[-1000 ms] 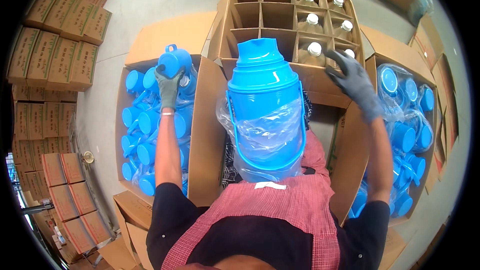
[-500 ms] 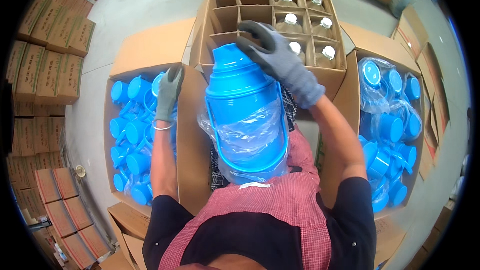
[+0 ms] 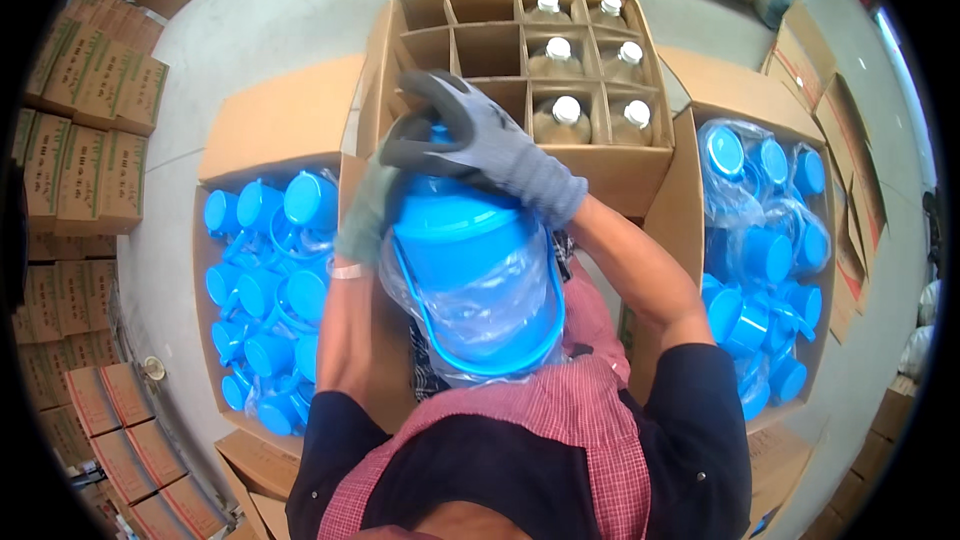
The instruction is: The person assembles thermoses by placing a reflective glass liner into a blue plastic shell, attaching a blue top component, and then placing the assembled thermos into a cardboard shipping box.
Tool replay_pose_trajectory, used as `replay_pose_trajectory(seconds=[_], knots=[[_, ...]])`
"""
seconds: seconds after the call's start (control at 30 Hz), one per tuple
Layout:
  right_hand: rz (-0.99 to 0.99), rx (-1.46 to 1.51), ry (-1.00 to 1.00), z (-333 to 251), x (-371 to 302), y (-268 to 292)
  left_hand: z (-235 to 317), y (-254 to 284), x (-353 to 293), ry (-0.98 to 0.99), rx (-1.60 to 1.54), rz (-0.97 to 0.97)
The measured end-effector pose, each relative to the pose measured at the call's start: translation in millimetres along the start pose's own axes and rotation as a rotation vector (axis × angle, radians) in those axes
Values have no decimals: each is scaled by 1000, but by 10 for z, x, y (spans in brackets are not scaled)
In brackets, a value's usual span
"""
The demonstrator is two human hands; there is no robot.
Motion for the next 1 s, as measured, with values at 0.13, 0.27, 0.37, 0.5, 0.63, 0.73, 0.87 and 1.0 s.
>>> replay_pose_trajectory(seconds=[0.13,0.27,0.37,0.5,0.63,0.73,0.87,1.0], knots=[[-314,732,-243,930,119,28,473,-22,-31,-138,647,-151],[0,79,48,857,103,268,114,444,55,330,-121,200],[41,-60,296,332,64,128,-338,260,-125,-161,161,87],[299,-302,-204,1125,-62,941,105,467,-81,27,-183,103],[22,-51,16,746,-11,647,-30,85,-37,7,410,7],[45,109,-27,731,-82,705,51,406,9,-108,-198,79],[-155,152,32,685,-78,305,161,157,27,13,-81,76],[196,-7,-359,1345,-246,1011,201,452,1,120,-48,181]])
Point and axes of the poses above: each hand's wrist, its own x-axis towards the middle knuckle, its own y-axis out of the back of the hand, z = x × y, the point moved 4 cm from there along x, towards the middle knuckle, and after that the axes turned 11 degrees about -y, right-handed, at the moved point
